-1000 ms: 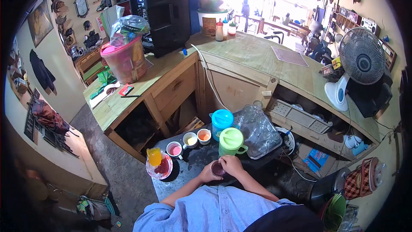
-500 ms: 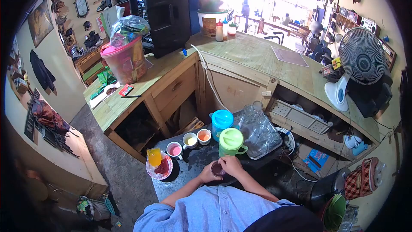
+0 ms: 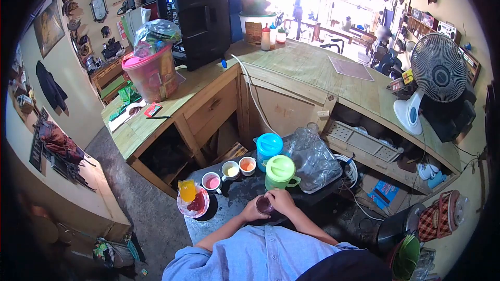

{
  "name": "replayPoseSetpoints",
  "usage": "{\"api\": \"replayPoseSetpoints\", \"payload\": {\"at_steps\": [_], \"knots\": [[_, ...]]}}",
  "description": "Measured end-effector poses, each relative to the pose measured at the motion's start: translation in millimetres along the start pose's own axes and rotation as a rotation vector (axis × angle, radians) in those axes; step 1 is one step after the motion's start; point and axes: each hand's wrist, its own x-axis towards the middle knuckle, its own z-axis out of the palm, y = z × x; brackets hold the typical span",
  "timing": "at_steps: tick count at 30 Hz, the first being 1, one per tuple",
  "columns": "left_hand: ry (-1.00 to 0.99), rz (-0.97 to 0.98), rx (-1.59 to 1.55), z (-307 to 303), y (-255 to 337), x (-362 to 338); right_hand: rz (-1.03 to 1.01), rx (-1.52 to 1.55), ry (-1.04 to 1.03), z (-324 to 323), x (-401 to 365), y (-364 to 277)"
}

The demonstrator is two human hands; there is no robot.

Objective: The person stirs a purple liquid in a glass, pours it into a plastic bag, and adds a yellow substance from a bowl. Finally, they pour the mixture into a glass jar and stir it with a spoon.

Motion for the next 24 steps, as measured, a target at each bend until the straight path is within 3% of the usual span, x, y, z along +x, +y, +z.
{"api": "replayPoseSetpoints", "payload": {"at_steps": [4, 7, 10, 14, 16, 19, 22, 24], "knots": [[-0.002, -0.031, 0.038, 0.4, -2.4, -1.2, 0.022, -0.090, -0.103, -4.3, -0.8, -1.0], [0.001, 0.009, 0.013, 1.5, -4.9, 0.6, -0.031, 0.058, 0.053, -2.5, 1.6, -1.1], [-0.013, -0.038, 0.034, -0.4, 0.5, -0.9, 0.034, -0.122, -0.056, -3.9, -0.5, -2.8], [-0.020, -0.048, 0.051, -0.6, 7.1, -0.5, 0.023, 0.005, -0.041, 2.1, -0.2, 1.8], [0.018, -0.010, -0.003, 1.2, 10.0, -2.1, -0.023, 0.029, 0.082, 3.3, -0.2, 1.3], [-0.025, -0.050, 0.058, 0.1, -1.0, -0.4, 0.016, -0.127, -0.074, -2.4, -2.2, -0.9], [0.000, -0.010, 0.027, 1.6, -4.0, -0.3, 0.019, 0.053, -0.010, -0.7, -0.8, 0.0], [0.000, -0.010, 0.024, 1.8, -5.0, -0.3, 0.019, -0.035, 0.008, -2.4, -0.7, -4.3]]}}
